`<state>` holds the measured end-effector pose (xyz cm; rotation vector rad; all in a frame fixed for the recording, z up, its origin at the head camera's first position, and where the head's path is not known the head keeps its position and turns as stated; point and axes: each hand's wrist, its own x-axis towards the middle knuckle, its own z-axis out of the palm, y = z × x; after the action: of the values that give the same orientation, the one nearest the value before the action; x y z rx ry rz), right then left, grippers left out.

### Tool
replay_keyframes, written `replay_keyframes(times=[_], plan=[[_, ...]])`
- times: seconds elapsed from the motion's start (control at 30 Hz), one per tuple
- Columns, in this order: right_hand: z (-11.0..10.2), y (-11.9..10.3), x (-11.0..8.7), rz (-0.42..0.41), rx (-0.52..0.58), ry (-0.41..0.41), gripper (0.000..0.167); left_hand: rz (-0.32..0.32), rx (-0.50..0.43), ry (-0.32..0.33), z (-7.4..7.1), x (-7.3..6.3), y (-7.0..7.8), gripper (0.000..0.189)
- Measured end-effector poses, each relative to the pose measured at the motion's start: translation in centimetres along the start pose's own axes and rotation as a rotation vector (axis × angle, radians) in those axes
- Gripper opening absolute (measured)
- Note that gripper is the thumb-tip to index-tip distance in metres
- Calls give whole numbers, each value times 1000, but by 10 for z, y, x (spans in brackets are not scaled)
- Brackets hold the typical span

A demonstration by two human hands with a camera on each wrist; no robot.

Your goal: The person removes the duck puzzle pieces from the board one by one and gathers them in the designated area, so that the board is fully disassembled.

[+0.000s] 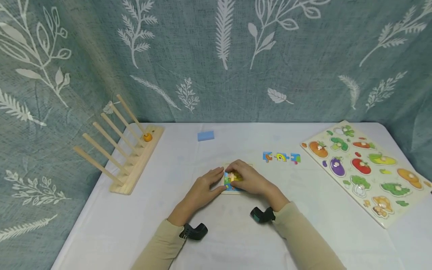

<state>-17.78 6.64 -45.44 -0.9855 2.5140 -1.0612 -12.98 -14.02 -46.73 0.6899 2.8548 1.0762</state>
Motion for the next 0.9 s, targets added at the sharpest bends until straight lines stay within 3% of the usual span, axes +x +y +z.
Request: replay_keyframes(times=[0.37, 0.9], plan=[[0, 5, 0, 20, 127, 34, 33, -18, -7, -6, -1, 1, 2, 56], [0, 3, -1, 8, 99, 65, 32, -7, -4, 3, 0, 0, 1, 56]])
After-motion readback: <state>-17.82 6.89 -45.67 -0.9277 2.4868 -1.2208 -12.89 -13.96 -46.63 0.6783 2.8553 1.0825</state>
